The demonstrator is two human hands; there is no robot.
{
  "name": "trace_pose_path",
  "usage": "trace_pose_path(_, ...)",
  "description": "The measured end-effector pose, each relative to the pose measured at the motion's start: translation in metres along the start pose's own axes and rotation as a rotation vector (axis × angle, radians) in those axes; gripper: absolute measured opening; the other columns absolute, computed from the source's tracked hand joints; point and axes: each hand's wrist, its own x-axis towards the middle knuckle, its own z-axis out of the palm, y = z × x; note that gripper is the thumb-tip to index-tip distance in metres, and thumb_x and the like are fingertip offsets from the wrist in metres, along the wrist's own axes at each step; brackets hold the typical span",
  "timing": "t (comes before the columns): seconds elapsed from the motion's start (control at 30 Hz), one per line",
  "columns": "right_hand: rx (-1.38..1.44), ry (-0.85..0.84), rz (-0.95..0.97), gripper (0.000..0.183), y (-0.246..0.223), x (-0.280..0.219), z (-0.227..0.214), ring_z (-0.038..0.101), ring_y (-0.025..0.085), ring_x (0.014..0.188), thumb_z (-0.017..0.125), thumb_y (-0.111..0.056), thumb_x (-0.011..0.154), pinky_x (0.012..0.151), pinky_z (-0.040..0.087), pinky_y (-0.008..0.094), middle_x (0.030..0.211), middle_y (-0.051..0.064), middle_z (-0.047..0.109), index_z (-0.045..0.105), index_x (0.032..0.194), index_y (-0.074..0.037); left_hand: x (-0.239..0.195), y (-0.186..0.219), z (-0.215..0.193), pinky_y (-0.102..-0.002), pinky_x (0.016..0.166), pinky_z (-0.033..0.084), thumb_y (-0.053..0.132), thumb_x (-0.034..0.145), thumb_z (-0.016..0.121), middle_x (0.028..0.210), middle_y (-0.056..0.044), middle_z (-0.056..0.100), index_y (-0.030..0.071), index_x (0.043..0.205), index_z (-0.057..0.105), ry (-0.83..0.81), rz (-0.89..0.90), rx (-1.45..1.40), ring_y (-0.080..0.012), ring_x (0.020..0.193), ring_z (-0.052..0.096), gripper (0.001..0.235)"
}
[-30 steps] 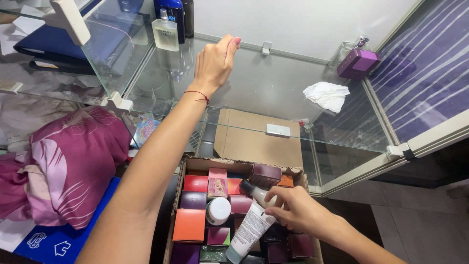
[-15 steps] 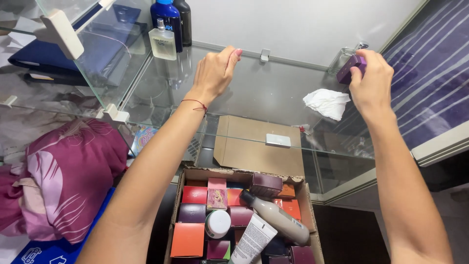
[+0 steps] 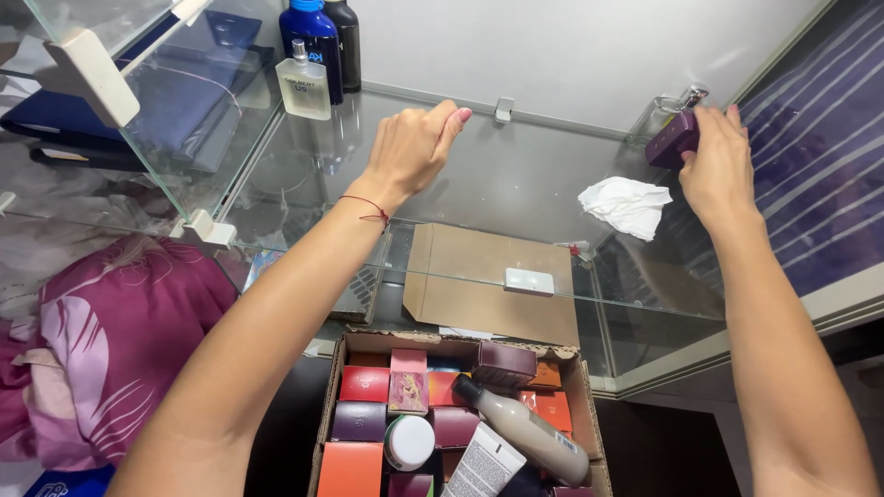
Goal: Arranging and organizing various cosmetic boxes and bottles on a glass shelf and inside a cardboard box, including wiping a bottle with a tissue.
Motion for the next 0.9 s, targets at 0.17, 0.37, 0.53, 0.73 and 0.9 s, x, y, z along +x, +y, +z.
trace_pose_path(0.17, -0.062, 0.026, 0.055, 0.050, 0.005, -0.002, -0.007, 0.049, 0.048, 0.125, 0.068, 0.015, 0.089, 0.095, 0.048, 0.059, 0.128, 0.029, 0.056, 0.064, 0.138, 0.010, -0.001, 0.000, 0.000, -0.044, 0.048, 0.033, 0.041, 0.112, 0.037, 0.053, -0.005, 0.048, 0.015, 0.084, 0.054, -0.014, 0.022, -0.038, -0.0372, 0.048, 0.042, 0.041)
trace_pose_path(0.37, -0.148, 0.014, 0.020, 0.039, -0.014, -0.010, -0.020, 0.061, 0.046, 0.104, 0.078, -0.002, 0.095, 0.082, 0.053, 0.059, 0.119, 0.022, 0.057, 0.068, 0.132, 0.004, -0.001, 0.003, -0.004, -0.043, 0.048, 0.032, 0.038, 0.112, 0.042, 0.055, -0.004, 0.046, 0.014, 0.086, 0.050, -0.042, 0.072, -0.071, -0.0356, 0.050, 0.039, 0.036)
trace_pose_path(0.53, 0.005, 0.224, -0.208, 0.033, -0.079, -0.010, -0.035, 0.052, 0.041, 0.102, 0.076, 0.007, 0.096, 0.084, 0.049, 0.051, 0.116, 0.027, 0.054, 0.065, 0.126, 0.012, -0.001, 0.013, -0.016, -0.040, 0.053, 0.038, 0.038, 0.110, 0.047, 0.059, 0.000, 0.051, 0.015, 0.101, 0.058, -0.086, 0.069, -0.148, -0.0288, 0.056, 0.049, 0.026)
trace_pose_path(0.73, 0.542, 0.146, -0.270, 0.029, -0.138, -0.001, -0.010, 0.057, 0.030, 0.103, 0.070, 0.001, 0.103, 0.090, 0.055, 0.039, 0.117, 0.018, 0.052, 0.058, 0.129, 0.006, -0.003, 0.021, -0.027, -0.036, 0.058, 0.046, 0.045, 0.105, 0.054, 0.087, 0.003, 0.067, 0.015, 0.124, 0.058, -0.177, 0.137, -0.255, -0.0173, 0.057, 0.055, 0.037)
trace_pose_path(0.9, 1.088, -0.063, -0.107, 0.037, -0.158, -0.001, 0.024, 0.065, 0.016, 0.100, 0.064, -0.023, 0.109, 0.087, 0.060, 0.035, 0.118, 0.008, 0.063, 0.055, 0.139, -0.005, -0.003, 0.014, -0.018, -0.038, 0.061, 0.053, 0.059, 0.105, 0.049, 0.080, -0.003, 0.069, 0.022, 0.124, 0.061, -0.180, 0.186, -0.259, -0.0223, 0.067, 0.063, 0.044)
